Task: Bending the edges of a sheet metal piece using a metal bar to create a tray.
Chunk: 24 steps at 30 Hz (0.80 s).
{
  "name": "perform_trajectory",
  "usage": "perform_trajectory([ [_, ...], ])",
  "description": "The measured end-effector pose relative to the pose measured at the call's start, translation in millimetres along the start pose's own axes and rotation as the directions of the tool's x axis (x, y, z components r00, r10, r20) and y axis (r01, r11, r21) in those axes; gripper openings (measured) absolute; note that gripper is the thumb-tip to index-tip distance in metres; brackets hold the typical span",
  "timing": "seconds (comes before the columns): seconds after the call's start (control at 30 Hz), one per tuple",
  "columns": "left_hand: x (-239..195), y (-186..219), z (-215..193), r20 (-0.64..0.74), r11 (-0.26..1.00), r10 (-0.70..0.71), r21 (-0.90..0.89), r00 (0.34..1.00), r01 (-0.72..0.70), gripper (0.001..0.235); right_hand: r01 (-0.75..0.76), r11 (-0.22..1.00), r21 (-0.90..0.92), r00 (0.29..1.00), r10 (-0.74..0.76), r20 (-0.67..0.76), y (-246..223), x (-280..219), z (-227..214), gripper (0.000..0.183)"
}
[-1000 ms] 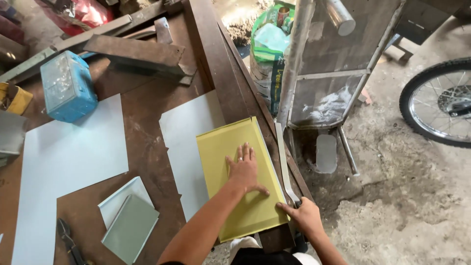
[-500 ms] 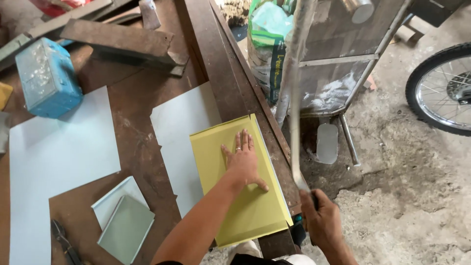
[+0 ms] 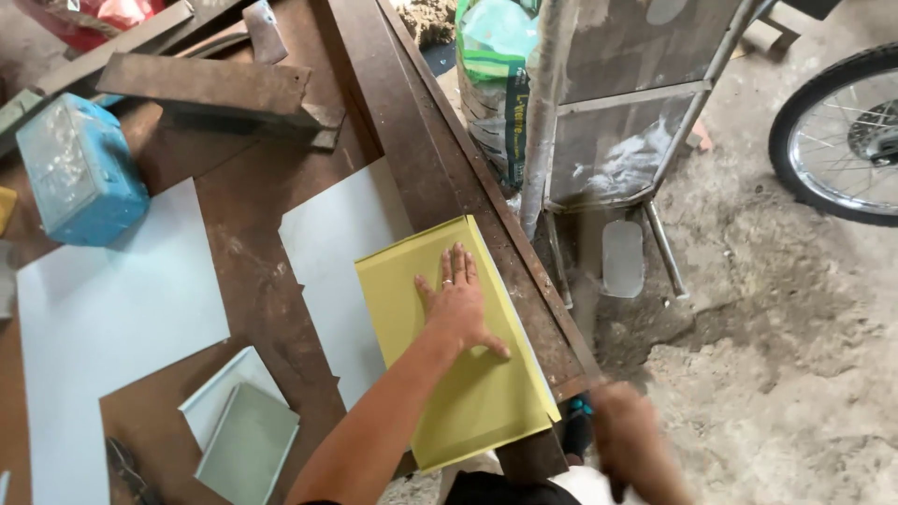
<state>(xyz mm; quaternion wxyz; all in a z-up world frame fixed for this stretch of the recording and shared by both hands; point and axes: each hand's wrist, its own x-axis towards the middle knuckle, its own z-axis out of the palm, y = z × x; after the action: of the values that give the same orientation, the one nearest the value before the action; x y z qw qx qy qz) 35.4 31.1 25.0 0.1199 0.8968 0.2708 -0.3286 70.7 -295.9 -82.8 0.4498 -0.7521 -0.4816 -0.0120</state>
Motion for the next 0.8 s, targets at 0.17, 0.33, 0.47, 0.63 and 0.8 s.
perform_trajectory([
  [0.17, 6.3, -4.6, -4.0, -0.079, 1.0, 0.012, 0.008, 0.997, -0.011, 0.179, -0.87, 0.455, 0.193, 0.469, 0.636, 0.613, 20.1, -69.9, 26.2, 0.033],
  [0.33, 1.5, -3.0, 18.7, -0.153, 0.999, 0.035, -0.025, 0.988, -0.04, 0.176, -0.057, 0.992, -0.108, 0.939, 0.09, 0.333, -27.3, -83.7, -44.9, 0.021],
  [0.47, 9.7, -8.2, 74.5, -0.143, 0.994, 0.107, 0.005, 0.984, -0.107, 0.157, -0.98, 0.193, 0.045, 0.196, 0.916, 0.35, -49.2, -106.3, -57.3, 0.029],
  [0.63, -49.1, 25.5, 14.4, 0.087, 0.996, 0.072, 0.036, 0.994, -0.076, 0.167, -0.96, 0.062, 0.273, 0.146, 0.943, 0.298, -65.5, -104.4, -80.7, 0.03],
  [0.8, -35.3, 22.4, 27.7, 0.033, 0.999, 0.042, 0.021, 0.999, -0.042, 0.173, -0.911, 0.016, 0.412, 0.083, 0.986, 0.145, -83.2, -123.3, -63.9, 0.039],
])
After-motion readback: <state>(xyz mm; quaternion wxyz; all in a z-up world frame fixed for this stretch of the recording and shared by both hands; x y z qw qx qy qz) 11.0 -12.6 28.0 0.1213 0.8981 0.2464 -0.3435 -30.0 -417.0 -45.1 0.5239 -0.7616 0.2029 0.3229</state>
